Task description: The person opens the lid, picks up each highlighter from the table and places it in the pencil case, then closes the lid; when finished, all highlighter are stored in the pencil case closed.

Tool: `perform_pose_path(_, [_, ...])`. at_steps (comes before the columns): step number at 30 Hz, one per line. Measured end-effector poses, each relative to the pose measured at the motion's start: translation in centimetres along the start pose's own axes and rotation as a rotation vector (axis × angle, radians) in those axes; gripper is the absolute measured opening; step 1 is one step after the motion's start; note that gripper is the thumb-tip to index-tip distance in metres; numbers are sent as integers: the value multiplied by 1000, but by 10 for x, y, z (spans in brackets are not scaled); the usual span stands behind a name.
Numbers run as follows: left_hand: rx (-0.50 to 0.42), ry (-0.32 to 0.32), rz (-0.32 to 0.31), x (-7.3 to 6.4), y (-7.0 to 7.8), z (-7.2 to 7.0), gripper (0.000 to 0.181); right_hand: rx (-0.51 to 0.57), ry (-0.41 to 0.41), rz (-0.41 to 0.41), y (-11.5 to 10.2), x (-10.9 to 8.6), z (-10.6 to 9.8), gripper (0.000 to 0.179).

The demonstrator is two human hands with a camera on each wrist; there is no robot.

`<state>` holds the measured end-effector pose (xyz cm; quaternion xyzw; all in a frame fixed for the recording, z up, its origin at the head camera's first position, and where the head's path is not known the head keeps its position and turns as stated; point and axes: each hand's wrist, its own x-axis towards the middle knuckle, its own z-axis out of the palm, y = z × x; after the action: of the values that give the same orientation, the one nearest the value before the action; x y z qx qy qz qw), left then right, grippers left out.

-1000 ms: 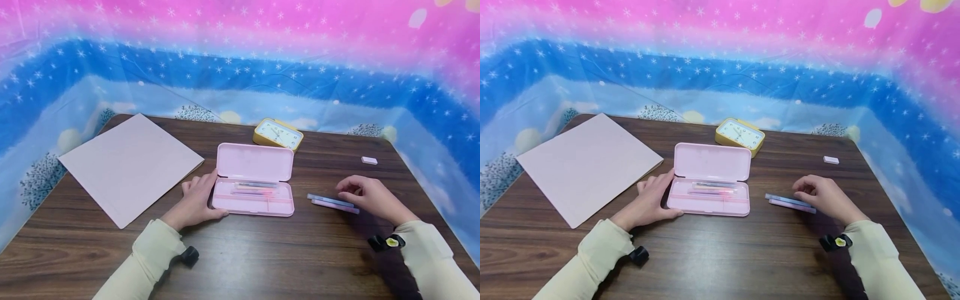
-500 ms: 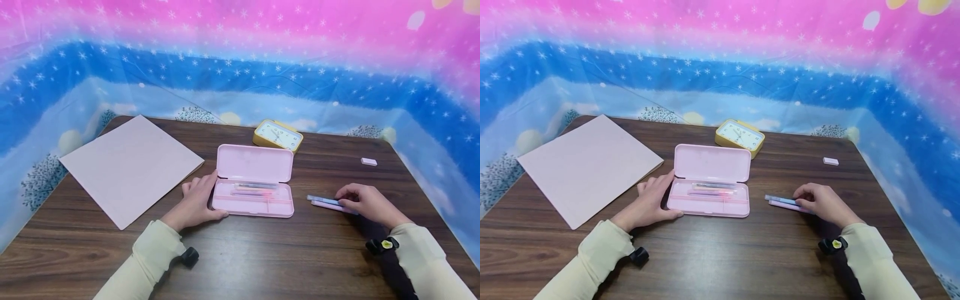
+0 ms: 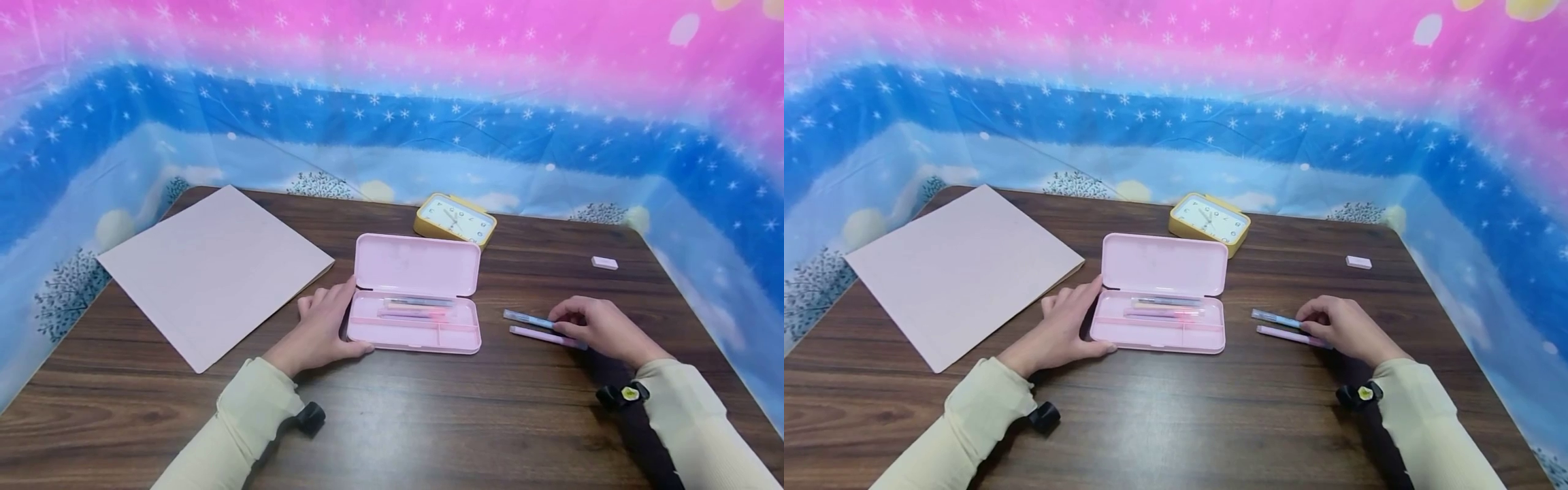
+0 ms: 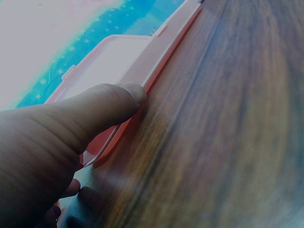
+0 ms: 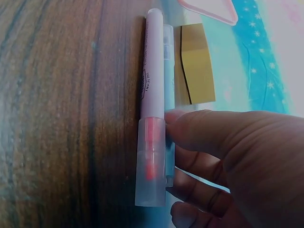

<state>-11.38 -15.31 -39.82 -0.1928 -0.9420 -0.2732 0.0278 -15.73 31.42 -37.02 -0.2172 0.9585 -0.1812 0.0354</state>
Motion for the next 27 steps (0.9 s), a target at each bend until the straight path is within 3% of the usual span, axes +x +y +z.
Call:
perform_pose_path(7, [-1, 0, -3, 0, 1, 0, 111, -21, 14, 4, -10, 1, -7, 9])
perform_pose_path(12, [2, -13, -14, 1, 0, -1, 112, -45, 55, -42, -26, 4, -16, 7])
perform_pose_path(18, [5, -12, -16, 1, -1, -1, 112, -51, 97, -116, -52, 16, -22, 9])
perform_pose_path(27, [8, -5, -7, 1, 0, 0, 111, 12, 63, -184, -96, 38, -12, 10])
